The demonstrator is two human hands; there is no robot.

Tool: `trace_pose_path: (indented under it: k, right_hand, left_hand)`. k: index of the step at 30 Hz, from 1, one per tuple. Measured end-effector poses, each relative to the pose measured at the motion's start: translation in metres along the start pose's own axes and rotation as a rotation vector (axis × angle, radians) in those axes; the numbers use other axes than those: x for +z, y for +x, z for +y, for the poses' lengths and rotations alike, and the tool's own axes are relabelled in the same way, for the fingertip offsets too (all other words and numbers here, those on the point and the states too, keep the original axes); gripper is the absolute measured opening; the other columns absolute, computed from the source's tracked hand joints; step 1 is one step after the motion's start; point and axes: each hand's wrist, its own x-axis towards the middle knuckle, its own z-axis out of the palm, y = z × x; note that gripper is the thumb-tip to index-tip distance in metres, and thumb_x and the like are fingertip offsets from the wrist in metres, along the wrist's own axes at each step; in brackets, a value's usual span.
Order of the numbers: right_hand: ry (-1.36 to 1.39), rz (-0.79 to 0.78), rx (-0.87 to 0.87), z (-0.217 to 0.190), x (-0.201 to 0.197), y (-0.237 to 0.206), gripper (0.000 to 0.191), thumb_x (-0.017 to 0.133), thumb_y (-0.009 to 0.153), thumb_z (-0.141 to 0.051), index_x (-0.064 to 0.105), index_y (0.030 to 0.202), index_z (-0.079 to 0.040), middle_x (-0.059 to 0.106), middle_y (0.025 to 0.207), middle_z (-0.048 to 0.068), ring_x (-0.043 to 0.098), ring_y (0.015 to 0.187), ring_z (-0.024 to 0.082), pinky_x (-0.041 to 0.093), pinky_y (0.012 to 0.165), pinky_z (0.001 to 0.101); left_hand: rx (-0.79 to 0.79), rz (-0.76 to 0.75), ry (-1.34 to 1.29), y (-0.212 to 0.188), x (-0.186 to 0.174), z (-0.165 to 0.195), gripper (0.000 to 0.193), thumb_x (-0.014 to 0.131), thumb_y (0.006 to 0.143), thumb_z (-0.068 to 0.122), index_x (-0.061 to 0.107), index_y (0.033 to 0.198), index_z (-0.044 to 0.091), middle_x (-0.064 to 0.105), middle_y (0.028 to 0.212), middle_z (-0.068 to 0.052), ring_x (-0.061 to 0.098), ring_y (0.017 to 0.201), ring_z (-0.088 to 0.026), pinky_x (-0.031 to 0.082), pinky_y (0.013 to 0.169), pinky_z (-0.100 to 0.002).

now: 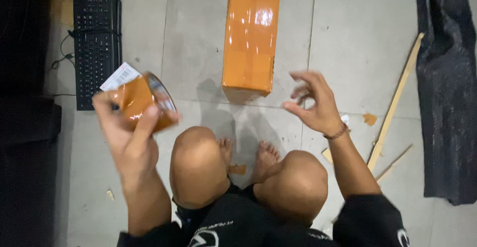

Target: The person sits on the floor and seals a cardboard box with brown packing tape, pressing tape strips over the seams and cutting the tape with scissors. They rotate the box to tape different sides, then open a larger shipping box and lift out a cardboard panel.

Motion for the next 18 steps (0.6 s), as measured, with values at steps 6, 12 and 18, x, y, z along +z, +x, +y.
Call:
trace_pose_path:
  k: [6,12,18]
  right_hand:
    - [-0.030,0.004,-0.350,-0.088,0.025,0.061,0.049,0.093,0.083,-0.018,0.072,0.126,-0.011,0.045,0.115,0.006,0.057,0.078,0.010,0.055,0.072,0.0250]
    - [0.000,-0.060,-0.397,-0.088,0.018,0.063,0.057,0.091,0.086,-0.024,0.067,0.136,-0.013,0.040,0.121,0.009,0.057,0.107,0.014,0.063,0.088,0.0259]
    - [-0.019,0.147,-0.378,-0.068,0.030,0.057,0.056,0.092,0.077,-0.038,0.071,0.123,-0.015,0.043,0.117,0.005,0.053,0.103,0.018,0.056,0.082,0.0298]
  left_hand:
    - [0.106,-0.152,0.238,0.034,0.027,-0.037,0.077,0.090,0.086,0.005,0.028,0.130,0.013,0.058,0.123,-0.016,0.066,0.103,-0.020,0.061,0.092,-0.034]
    - [0.253,-0.267,0.572,0.049,0.048,-0.070,0.092,0.103,0.071,0.025,0.029,0.123,0.009,0.054,0.121,-0.013,0.064,0.108,-0.020,0.060,0.094,-0.034]
    - [0.272,-0.282,0.669,0.053,0.060,-0.095,0.085,0.101,0.073,0.033,0.033,0.117,0.006,0.053,0.111,-0.011,0.064,0.103,-0.022,0.057,0.089,-0.037]
